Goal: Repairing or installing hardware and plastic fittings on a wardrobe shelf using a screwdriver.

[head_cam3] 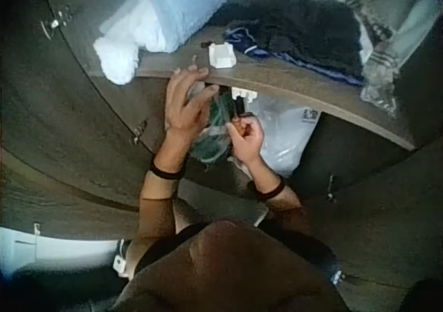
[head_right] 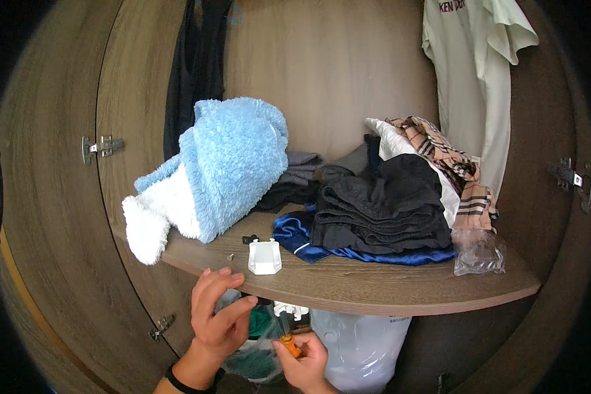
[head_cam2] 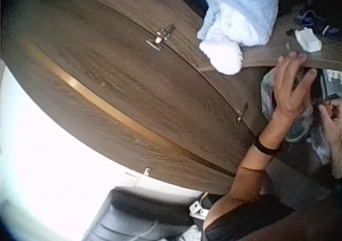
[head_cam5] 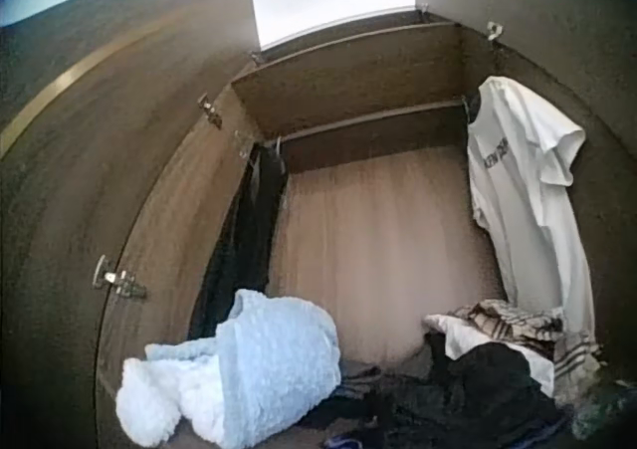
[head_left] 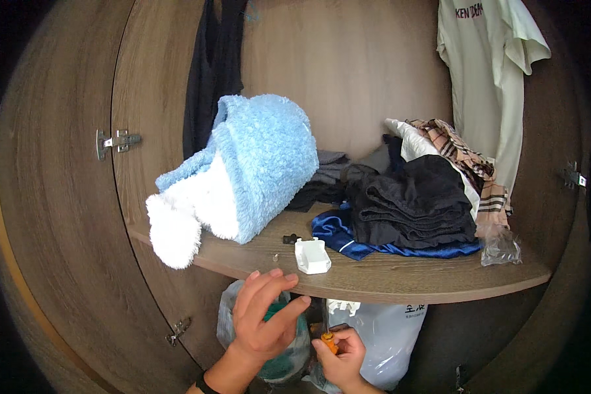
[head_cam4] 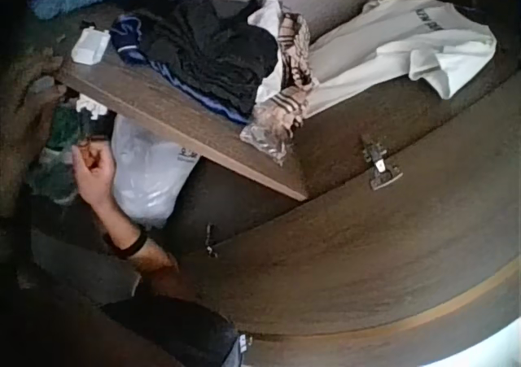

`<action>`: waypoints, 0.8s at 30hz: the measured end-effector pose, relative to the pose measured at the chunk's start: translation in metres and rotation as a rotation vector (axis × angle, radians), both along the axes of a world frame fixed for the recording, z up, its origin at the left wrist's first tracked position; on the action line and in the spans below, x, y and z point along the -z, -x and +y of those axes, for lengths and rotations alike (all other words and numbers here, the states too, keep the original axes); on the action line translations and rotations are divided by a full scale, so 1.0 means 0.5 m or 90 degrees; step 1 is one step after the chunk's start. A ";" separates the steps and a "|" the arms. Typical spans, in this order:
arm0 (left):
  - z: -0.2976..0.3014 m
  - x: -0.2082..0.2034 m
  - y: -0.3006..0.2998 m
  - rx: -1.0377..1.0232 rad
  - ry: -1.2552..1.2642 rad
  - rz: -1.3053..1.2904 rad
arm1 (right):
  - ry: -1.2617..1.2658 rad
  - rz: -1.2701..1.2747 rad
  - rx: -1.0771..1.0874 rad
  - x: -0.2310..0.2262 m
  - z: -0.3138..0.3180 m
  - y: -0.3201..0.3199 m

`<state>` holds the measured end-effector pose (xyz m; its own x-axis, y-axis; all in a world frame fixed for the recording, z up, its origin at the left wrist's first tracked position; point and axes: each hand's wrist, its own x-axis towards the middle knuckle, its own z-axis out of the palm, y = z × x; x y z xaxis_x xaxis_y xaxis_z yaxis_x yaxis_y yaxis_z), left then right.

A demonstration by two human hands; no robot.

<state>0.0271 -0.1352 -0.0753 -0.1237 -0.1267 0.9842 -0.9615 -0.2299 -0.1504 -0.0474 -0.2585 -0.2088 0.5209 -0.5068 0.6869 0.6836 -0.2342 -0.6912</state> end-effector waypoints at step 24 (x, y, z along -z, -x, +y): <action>0.003 -0.002 0.008 -0.012 -0.011 0.011 | -0.162 0.022 -0.795 0.011 -0.048 -0.043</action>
